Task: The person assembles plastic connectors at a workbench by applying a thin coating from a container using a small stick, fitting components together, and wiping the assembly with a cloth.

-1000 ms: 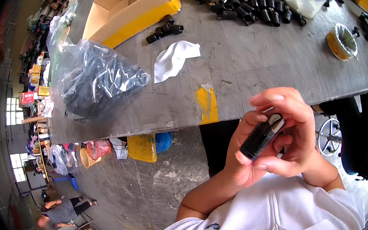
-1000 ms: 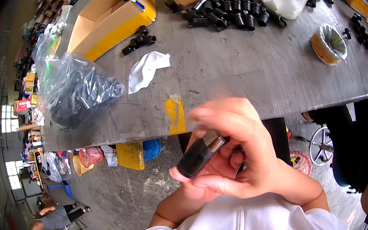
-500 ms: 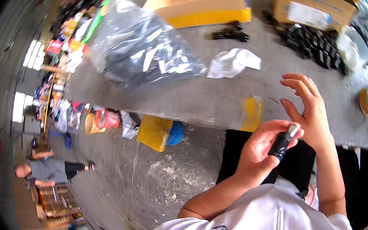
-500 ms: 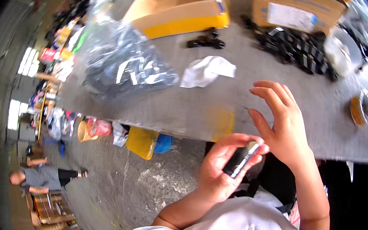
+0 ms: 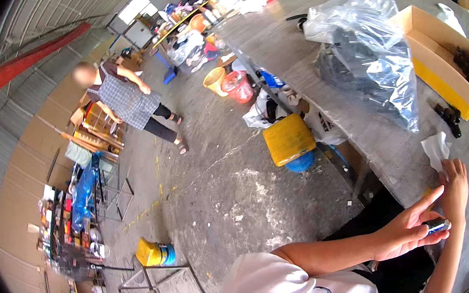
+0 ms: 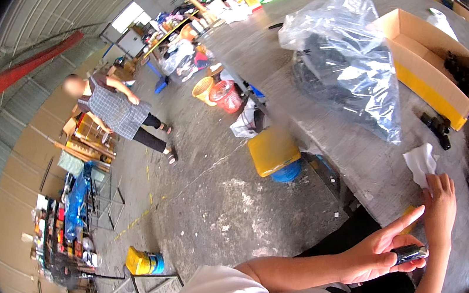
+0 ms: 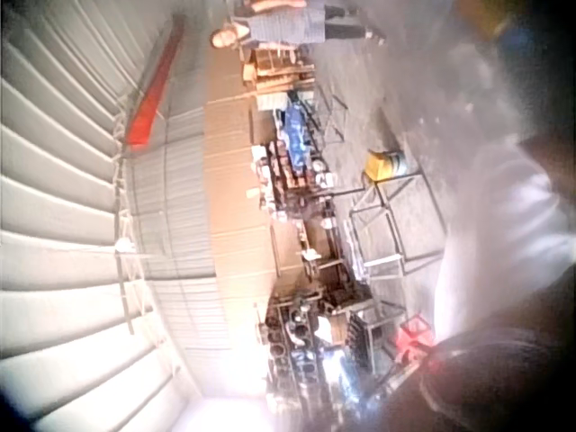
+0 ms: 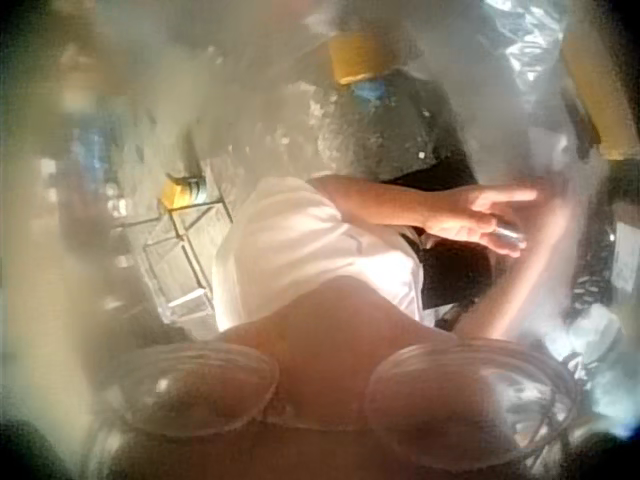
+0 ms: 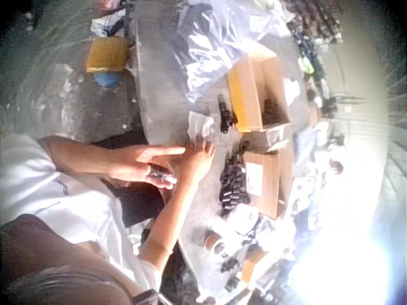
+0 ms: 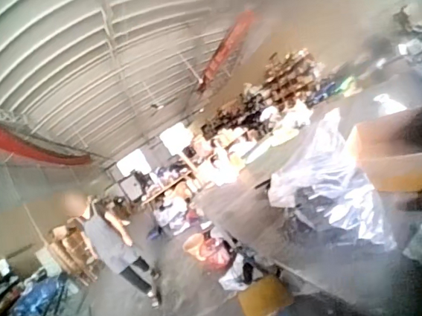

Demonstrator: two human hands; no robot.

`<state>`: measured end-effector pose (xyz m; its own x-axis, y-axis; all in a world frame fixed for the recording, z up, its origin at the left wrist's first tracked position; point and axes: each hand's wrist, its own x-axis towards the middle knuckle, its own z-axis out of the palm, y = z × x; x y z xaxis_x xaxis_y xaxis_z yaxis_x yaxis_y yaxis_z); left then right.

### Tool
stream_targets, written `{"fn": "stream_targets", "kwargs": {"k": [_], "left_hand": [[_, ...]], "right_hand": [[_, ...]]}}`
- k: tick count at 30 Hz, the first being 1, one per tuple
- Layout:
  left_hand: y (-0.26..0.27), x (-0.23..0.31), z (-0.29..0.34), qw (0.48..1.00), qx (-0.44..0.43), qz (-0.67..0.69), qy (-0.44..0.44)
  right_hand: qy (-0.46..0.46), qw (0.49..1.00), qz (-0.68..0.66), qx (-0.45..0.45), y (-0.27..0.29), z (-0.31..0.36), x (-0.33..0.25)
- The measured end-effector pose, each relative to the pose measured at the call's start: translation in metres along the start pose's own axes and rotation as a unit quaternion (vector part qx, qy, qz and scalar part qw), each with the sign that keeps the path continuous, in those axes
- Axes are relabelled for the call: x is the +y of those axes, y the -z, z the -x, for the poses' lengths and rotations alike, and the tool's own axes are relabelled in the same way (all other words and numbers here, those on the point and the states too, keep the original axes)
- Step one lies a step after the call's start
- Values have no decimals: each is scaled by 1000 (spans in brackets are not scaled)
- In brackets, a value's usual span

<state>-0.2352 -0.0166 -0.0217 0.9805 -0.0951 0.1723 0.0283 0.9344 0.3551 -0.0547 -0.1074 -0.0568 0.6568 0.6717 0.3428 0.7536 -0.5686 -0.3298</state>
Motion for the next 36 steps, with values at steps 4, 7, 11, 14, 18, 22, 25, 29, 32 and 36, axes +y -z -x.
{"fn": "stream_targets", "kwargs": {"k": [4, 7, 11, 14, 18, 22, 25, 29, 32, 36], "left_hand": [[13, -3, 1, 1000, -3, 24, -1], [19, -9, -3, 999, -14, 46, 15], [17, -17, -1, 997, -18, 65, 38], [14, -24, -1, 998, -26, 22, 53], [18, -36, 1, 992, -71, 64, 87], [10, -39, 4, 990, -81, 51, 107], [8, -42, 4, 987, -91, 67, 115], [9, -48, 6, 983, -91, 105, 123], [3, -46, 6, 981, -112, 100, 124], [-5, -36, 6, 983, -115, 61, 127]], "right_hand": [[-8, 999, -26, -31, 8, 10, 15], [-67, 982, -174, 12, 26, 32, 15], [-105, 952, -275, 79, 38, 73, 14], [-192, 897, -395, 54, 40, 103, 33], [-271, 857, -429, 92, 34, 151, 98], [-236, 891, -362, 140, 34, 165, 96], [-175, 906, -329, 201, 47, 156, 34], [-49, 934, -242, 258, 58, 143, -25], [86, 949, -141, 269, 68, 123, -60], [77, 958, -119, 251, 71, 123, -62]]}}
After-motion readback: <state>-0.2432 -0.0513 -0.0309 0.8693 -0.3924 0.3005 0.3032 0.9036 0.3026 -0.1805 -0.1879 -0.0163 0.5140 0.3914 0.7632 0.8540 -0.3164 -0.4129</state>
